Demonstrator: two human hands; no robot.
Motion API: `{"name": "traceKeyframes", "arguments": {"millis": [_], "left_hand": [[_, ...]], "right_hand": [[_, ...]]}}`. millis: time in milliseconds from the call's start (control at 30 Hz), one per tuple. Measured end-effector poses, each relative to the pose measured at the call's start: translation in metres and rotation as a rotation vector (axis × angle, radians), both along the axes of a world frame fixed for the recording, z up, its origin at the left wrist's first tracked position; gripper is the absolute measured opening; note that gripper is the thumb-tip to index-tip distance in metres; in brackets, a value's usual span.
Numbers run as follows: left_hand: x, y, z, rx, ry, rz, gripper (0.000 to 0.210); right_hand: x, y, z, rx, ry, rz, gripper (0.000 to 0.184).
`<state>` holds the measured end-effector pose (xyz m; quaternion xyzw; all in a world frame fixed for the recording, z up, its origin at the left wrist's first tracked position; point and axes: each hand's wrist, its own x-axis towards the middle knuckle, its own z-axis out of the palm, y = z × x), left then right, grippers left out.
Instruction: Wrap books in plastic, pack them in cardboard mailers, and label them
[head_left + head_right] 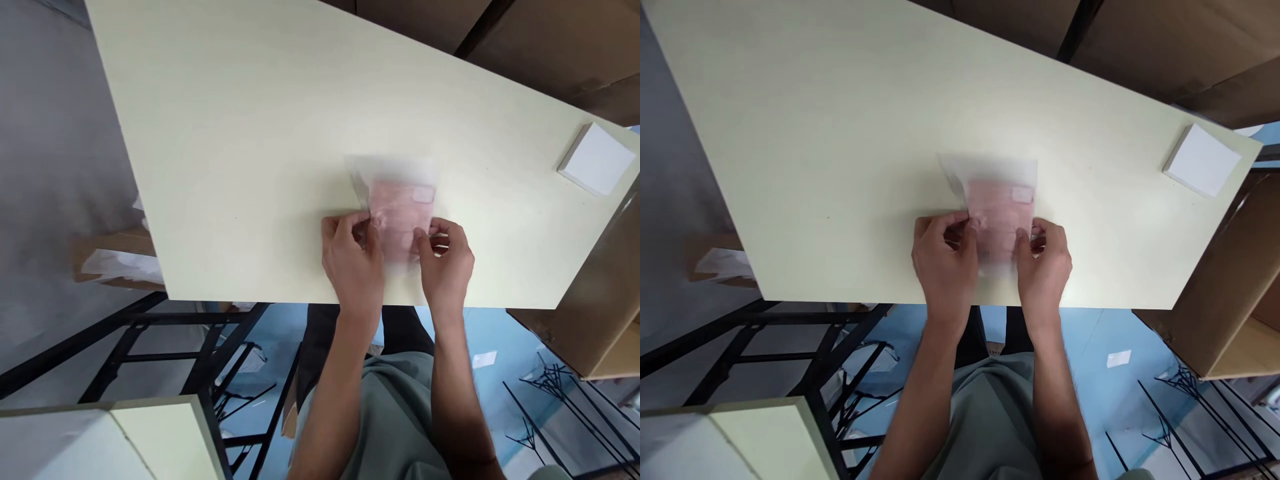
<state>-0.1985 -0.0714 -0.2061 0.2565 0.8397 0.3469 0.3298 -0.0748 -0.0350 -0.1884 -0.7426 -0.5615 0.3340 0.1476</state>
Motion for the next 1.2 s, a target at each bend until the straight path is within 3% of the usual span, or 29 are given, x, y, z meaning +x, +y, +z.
{"name": "traceKeyframes", "arguments": {"millis": [200,300,433,567,667,767,867,1200], "left_hand": [[0.003,0.001,0.008,0.068,0.0,0.035,0.011],[-0.017,-0.008,0.012,0.11,-0.083,0.051,0.012],[-0.098,-0.011,0.011,0.177,-0.012,0.094,0.012],[-0.198,0.013,-0.002,0.257,0.081,0.123,0.013],[-0.233,0.039,-0.022,0.291,0.091,0.149,0.012],[-0.229,0.049,-0.043,0.341,0.163,0.155,0.015],[-0.216,0.045,-0.053,0.383,0.233,0.108,0.024],[-0.213,0.045,-0.048,0.247,0.319,-0.011,0.036]], "right_hand": [[-0.005,0.0,0.005,-0.023,0.029,-0.087,0.023],[-0.031,-0.001,0.012,-0.011,0.056,-0.109,0.027],[-0.104,0.002,0.01,0.052,0.14,-0.043,0.025],[-0.19,0.015,-0.007,0.14,0.244,0.065,0.024],[-0.234,0.024,-0.027,0.254,0.192,0.094,0.023],[-0.251,0.024,-0.047,0.409,0.097,0.098,0.028],[-0.253,0.018,-0.059,0.508,0.041,0.108,0.035],[-0.249,0.026,-0.069,0.555,0.018,0.192,0.049]]}}
